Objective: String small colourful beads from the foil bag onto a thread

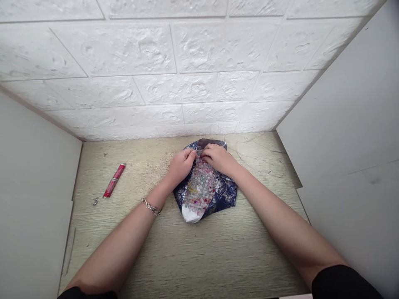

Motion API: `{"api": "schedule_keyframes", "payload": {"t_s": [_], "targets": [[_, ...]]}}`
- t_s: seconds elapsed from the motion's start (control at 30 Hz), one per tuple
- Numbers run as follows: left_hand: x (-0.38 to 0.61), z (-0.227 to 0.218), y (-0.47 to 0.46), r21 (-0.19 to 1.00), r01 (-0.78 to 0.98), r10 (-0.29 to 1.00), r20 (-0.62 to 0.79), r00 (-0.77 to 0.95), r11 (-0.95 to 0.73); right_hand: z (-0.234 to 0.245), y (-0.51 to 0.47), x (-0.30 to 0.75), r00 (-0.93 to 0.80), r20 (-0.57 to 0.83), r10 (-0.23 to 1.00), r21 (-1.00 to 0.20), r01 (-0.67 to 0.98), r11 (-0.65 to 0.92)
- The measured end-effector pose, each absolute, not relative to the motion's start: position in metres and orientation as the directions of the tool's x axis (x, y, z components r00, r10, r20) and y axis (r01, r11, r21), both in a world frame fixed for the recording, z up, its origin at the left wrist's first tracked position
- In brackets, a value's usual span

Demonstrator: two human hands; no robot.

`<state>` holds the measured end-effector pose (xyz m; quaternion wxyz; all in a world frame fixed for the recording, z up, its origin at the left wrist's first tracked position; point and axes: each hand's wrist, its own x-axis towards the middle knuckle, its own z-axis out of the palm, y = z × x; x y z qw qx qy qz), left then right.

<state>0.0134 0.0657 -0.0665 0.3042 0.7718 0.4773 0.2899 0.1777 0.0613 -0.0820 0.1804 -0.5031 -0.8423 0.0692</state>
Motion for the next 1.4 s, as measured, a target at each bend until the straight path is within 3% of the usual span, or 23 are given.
{"api": "schedule_keyframes", "payload": {"t_s": [0.17,0.3,0.4,0.53,0.73,0.93,1.17,1.4], "targets": [[0.014,-0.067,0.066,0.759,0.548,0.918,0.169,0.358,-0.353,-0.080,0.058,0.176,-0.336,0.322,0.885,-0.351,0.826,0.441],[0.014,-0.067,0.066,0.762,0.550,0.922,0.162,0.351,-0.343,-0.078,0.058,0.175,-0.215,0.382,0.899,-0.547,0.731,0.408],[0.013,-0.066,0.066,0.765,0.545,0.921,0.161,0.354,-0.343,-0.077,0.059,0.173,-0.115,0.339,0.934,-0.770,0.536,0.346],[0.012,-0.067,0.065,0.766,0.537,0.918,0.172,0.358,-0.353,-0.079,0.060,0.171,-0.079,0.107,0.991,-0.978,0.172,0.119],[0.013,-0.067,0.063,0.750,0.521,0.894,0.213,0.394,-0.408,-0.085,0.063,0.173,-0.105,0.019,0.994,-0.989,-0.145,0.004],[0.012,-0.067,0.057,0.733,0.495,0.874,0.297,0.386,-0.467,-0.084,0.062,0.175,-0.188,-0.060,0.980,-0.935,-0.335,-0.121],[0.013,-0.067,0.056,0.671,0.549,0.861,0.305,0.407,-0.498,-0.089,0.064,0.175,-0.222,-0.007,0.975,-0.962,-0.265,-0.067],[0.014,-0.068,0.055,0.688,0.531,0.860,0.299,0.414,-0.495,-0.090,0.065,0.176,-0.255,-0.017,0.967,-0.968,-0.238,-0.080]]}}
